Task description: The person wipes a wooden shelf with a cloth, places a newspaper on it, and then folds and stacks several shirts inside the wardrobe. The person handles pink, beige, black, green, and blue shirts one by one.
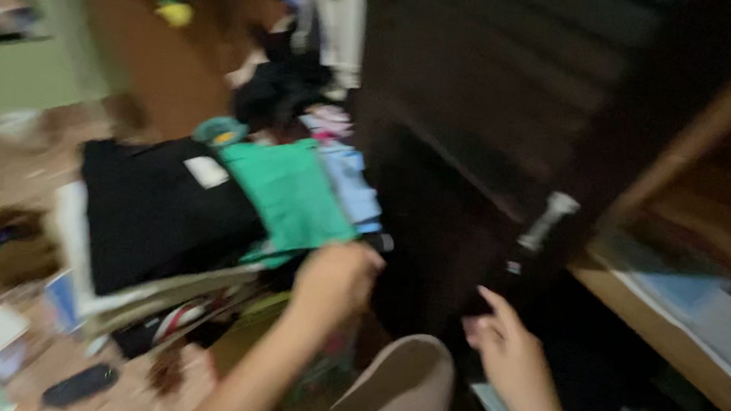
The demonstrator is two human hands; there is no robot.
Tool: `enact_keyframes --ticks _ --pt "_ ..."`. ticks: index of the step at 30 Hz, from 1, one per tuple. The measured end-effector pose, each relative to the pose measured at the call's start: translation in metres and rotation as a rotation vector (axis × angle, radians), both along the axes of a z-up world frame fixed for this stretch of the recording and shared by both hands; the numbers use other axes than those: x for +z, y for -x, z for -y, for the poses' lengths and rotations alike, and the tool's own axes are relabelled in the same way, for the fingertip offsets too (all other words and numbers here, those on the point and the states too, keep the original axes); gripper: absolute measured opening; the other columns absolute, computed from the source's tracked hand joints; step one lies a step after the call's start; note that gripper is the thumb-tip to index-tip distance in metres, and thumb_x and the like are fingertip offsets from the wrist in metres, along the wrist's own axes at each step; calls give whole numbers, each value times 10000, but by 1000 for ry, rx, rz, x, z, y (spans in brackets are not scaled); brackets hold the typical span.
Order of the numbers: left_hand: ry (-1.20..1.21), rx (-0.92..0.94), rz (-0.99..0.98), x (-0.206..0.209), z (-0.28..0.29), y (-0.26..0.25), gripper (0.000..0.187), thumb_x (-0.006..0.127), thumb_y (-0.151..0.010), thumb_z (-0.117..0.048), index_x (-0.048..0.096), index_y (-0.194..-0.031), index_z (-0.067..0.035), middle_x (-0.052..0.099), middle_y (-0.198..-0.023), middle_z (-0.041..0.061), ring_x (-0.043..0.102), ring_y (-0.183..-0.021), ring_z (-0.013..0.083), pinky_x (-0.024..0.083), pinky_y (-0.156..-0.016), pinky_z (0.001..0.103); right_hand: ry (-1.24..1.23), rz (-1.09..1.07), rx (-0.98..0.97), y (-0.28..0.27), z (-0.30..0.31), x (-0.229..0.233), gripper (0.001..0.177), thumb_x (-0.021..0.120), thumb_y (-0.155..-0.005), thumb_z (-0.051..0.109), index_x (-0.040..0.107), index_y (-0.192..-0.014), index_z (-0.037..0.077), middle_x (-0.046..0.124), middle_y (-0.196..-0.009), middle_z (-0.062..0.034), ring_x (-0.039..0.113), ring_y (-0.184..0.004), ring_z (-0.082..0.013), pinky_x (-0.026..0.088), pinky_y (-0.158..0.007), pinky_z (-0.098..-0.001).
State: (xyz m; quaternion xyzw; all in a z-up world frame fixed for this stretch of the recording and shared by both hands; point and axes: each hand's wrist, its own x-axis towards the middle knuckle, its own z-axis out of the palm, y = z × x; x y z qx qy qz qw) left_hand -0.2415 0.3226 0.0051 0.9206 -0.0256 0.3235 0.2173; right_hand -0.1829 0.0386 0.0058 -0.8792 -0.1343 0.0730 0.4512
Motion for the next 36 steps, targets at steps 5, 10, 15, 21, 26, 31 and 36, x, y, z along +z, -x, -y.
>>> enact_keyframes --ticks 5,10,15,21,26,31,36 --pt "-407 1077 310 33 -115 70 500 661 -807 -312 685 -1192 5 679 -1233 223 643 -1093 419 505 -927 509 -76 -204 488 13 -101 -14 633 602 -937 160 416 -1541 204 669 -1403 -69 706 -1142 -181 559 -971 -346" --pt "194 1207 32 15 -192 95 783 702 -885 -537 586 -1376 62 626 -1279 310 602 -1108 490 480 -957 533 -168 -249 775 42 -144 -32 599 621 -946 143 445 -1519 149 679 -1396 -87 690 -1137 -186 552 -979 -338" --pt "712 925 -93 -5 -267 94 988 781 -784 -644 550 -1367 119 632 -1292 334 621 -1232 437 487 -1051 455 -85 -441 738 42 -144 -55 547 593 -958 138 488 -1495 152 656 -1428 -46 667 -1182 -135 540 -984 -308" --pt "719 736 -39 29 -243 68 932 834 -688 -391 440 -1390 80 678 -1138 305 682 -1053 398 534 -927 436 -220 -474 624 22 -126 -77 545 619 -940 127 517 -1476 136 657 -1456 -60 641 -1119 -201 514 -915 -332" --pt "511 563 56 85 -119 61 686 714 -764 -193 447 -1372 -21 702 -1027 324 699 -937 457 557 -833 491 -555 -615 477 8 -104 -47 654 656 -914 294 436 -1520 181 506 -1563 -39 562 -1352 -196 474 -1056 -405" --pt "152 -19 113 96 7 40 929 659 -670 -10 358 -1548 -17 592 -1361 356 643 -1143 471 553 -899 479 -1223 -713 712 12 -71 -5 771 648 -920 529 282 -1580 370 374 -1634 -37 463 -1437 -321 456 -1072 -613" --pt "-451 -158 100 72 144 -5 714 701 -864 -162 460 -1524 -40 583 -1439 273 635 -1178 451 524 -998 449 -1455 -724 6 32 -37 -2 769 555 -928 575 414 -1546 139 524 -1531 -139 522 -1372 -303 420 -1130 -474"
